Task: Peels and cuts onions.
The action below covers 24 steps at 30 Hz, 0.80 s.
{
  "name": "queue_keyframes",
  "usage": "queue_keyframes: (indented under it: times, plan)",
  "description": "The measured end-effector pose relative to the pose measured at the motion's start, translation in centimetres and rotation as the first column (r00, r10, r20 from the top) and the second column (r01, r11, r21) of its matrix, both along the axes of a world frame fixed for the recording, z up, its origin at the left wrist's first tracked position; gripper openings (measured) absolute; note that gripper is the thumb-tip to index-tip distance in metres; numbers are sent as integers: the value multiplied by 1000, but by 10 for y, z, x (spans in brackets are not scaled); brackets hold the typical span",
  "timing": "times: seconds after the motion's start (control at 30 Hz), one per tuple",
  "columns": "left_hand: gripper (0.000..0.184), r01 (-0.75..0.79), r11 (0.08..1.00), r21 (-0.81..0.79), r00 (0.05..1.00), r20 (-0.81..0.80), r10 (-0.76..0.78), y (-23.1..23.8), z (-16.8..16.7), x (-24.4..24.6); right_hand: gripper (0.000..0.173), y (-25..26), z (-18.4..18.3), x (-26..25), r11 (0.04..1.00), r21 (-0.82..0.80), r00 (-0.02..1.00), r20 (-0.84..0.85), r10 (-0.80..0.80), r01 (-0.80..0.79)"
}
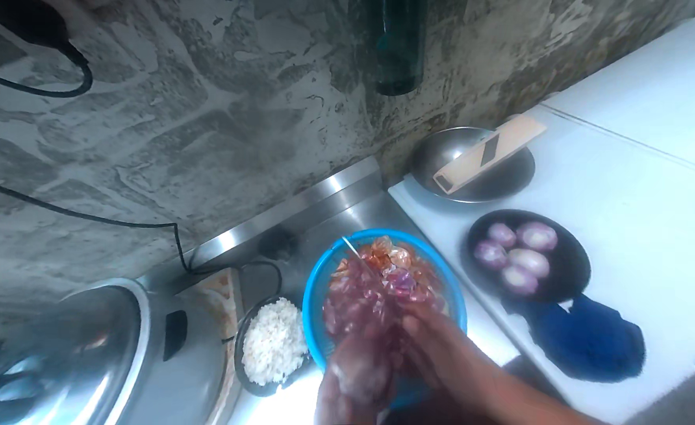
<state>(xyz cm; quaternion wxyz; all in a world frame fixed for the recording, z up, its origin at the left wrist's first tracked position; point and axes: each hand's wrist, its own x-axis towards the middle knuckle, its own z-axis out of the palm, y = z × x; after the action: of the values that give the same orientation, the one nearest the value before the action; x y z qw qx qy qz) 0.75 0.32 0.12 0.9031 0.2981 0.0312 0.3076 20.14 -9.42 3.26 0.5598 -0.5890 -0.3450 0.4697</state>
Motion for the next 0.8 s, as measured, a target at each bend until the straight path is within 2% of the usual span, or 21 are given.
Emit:
queue_keyframes:
  times: [0.07, 0.13, 0.17, 0.27, 0.33, 0.43, 0.57, 0.67, 0.8]
  plan:
    - [49, -2, 1000, 1, 999, -36, 2, 1, -2, -1, 42, 2, -8, 3, 988, -136, 997, -19, -72, 69]
    - [47, -66, 998, -11, 993, -97, 65, 0, -2, -2, 42, 2, -11, 6, 982, -177, 997, 33, -64, 69]
    - [47, -118, 993, -17, 982, -151, 114, -1, -1, -2, 45, 0, -11, 7, 980, -191, 996, 84, -31, 47]
    - [61, -219, 974, 60, 910, -349, 226, -2, 2, 1, 68, -5, -2, 8, 967, -230, 959, 230, 167, -113]
    - [63, -237, 963, 129, 875, -402, 269, -1, 1, 3, 73, -9, 3, 2, 972, -171, 927, 313, 207, -160]
    - [59, -240, 945, 224, 857, -408, 314, -3, 3, 4, 70, -15, 6, -9, 964, -28, 865, 436, 249, -263]
    - [52, -248, 932, 265, 859, -384, 338, -8, 8, 7, 71, -14, 6, -15, 922, -50, 784, 510, 355, -385]
    - [44, -245, 929, 277, 861, -378, 340, -10, 15, 7, 64, -12, 7, -16, 921, -43, 771, 533, 349, -387]
    - [53, -232, 927, 294, 878, -347, 330, -10, 9, 2, 56, -12, 1, -19, 939, 29, 791, 548, 271, -343]
